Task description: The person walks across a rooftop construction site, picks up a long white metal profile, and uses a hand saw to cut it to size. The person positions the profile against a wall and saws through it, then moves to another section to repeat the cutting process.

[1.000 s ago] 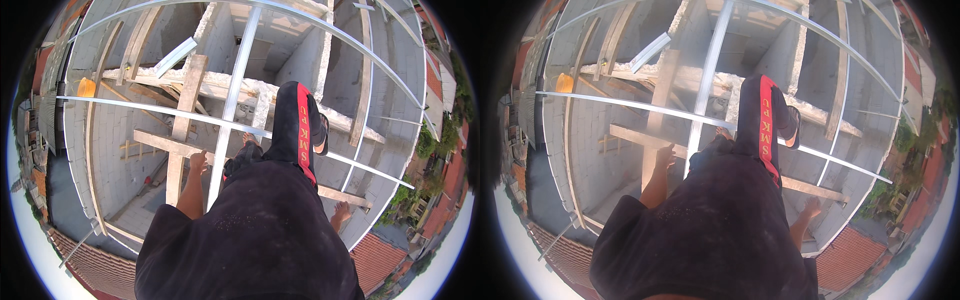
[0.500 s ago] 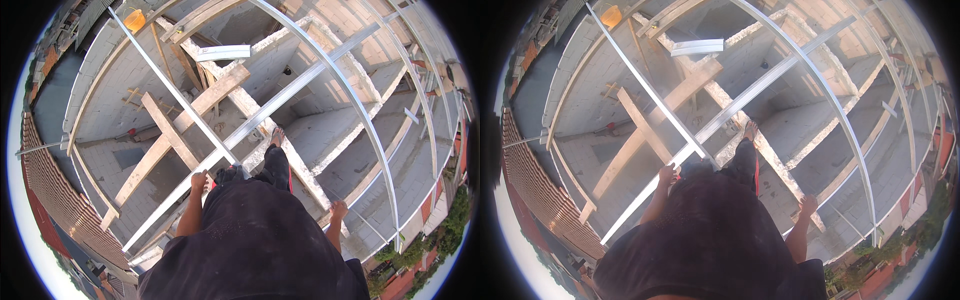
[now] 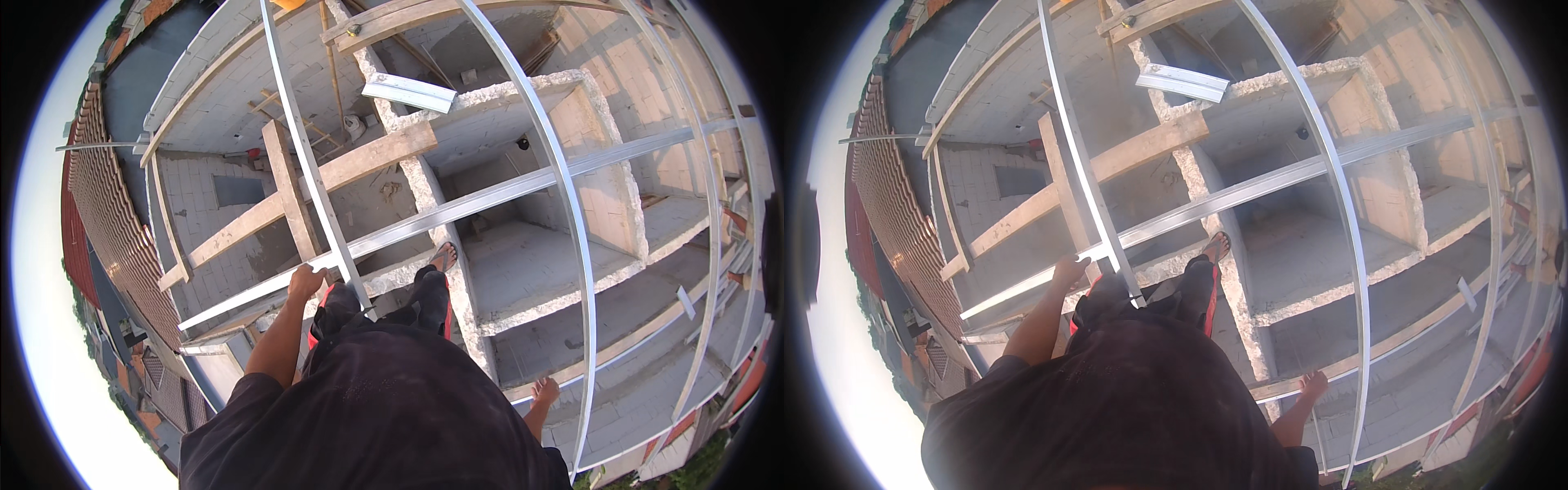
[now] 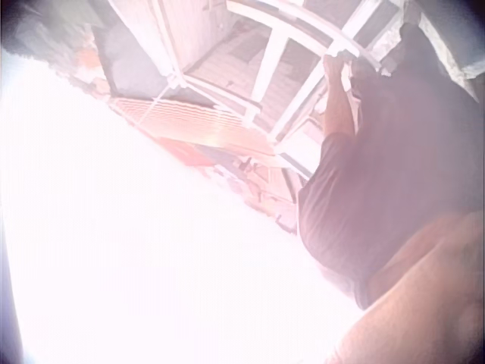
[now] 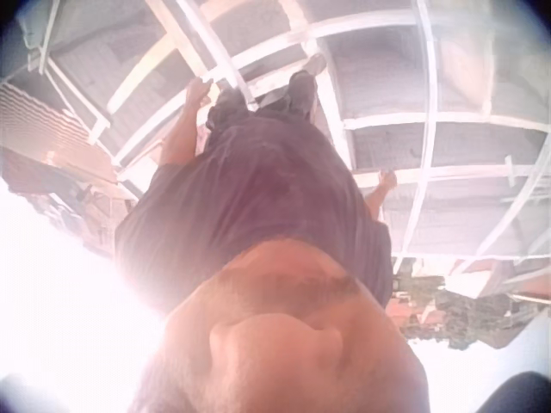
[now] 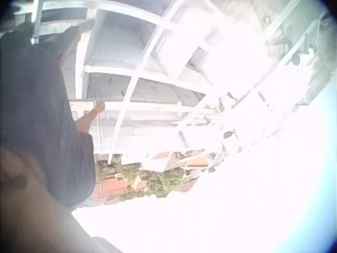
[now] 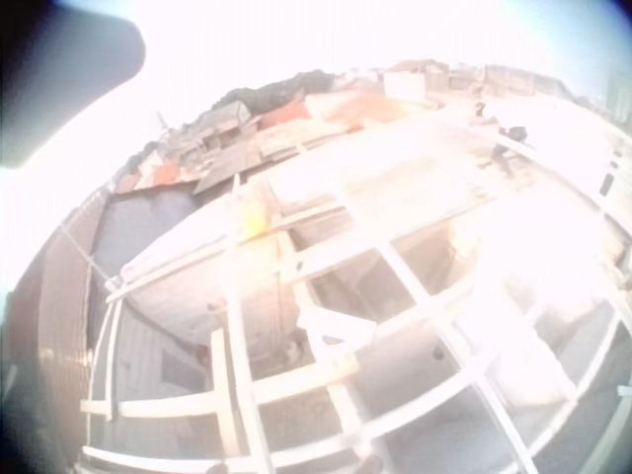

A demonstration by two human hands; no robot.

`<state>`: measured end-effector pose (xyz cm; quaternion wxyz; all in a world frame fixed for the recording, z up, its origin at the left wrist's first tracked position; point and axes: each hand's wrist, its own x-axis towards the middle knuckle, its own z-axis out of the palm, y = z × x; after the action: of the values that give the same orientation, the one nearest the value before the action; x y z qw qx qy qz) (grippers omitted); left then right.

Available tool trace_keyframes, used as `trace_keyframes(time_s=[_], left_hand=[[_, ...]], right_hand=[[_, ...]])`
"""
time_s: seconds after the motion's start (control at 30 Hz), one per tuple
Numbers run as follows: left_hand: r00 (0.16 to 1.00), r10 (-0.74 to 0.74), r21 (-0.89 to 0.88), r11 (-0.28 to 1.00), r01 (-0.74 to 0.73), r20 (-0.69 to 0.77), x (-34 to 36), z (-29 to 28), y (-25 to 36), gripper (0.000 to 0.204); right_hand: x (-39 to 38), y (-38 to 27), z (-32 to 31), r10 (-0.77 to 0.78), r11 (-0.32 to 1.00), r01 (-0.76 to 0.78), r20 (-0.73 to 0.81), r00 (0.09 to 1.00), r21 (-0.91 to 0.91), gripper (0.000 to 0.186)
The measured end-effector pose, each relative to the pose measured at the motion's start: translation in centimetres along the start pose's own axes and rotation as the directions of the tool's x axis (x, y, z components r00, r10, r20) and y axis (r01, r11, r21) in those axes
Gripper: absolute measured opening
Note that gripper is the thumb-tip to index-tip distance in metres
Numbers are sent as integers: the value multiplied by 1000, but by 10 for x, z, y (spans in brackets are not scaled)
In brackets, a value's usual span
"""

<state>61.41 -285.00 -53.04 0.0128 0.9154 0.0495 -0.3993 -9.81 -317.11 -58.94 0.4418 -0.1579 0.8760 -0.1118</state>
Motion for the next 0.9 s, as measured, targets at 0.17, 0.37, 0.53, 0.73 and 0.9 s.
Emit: trace_keyframes(time_s=[0.17, 0.37, 0.53, 0.73, 0.9], left_hand=[[989, -64, 11, 998, 66, -132, -30, 2, -15, 77], [958, -219, -415, 901, 126, -185, -72, 49, -104, 69], [947, -74, -495, 864, -97, -314, -106, 107, -124, 61], [964, 89, -380, 907, -183, -252, -42, 158, -124, 59], [949, 249, -332, 894, -301, -191, 17, 179, -116, 56]], right_hand=[[35, -53, -15, 4, 999, -4, -8, 1000, -44, 37], [9, -208, 74, -361, 922, 382, 217, 907, -65, 41], [-34, -266, 144, -525, 819, 574, 412, 745, 7, 49], [-53, -219, 177, -462, 827, 557, 470, 752, -78, 49], [-54, -168, 179, -363, 893, 442, 449, 817, -81, 50]])
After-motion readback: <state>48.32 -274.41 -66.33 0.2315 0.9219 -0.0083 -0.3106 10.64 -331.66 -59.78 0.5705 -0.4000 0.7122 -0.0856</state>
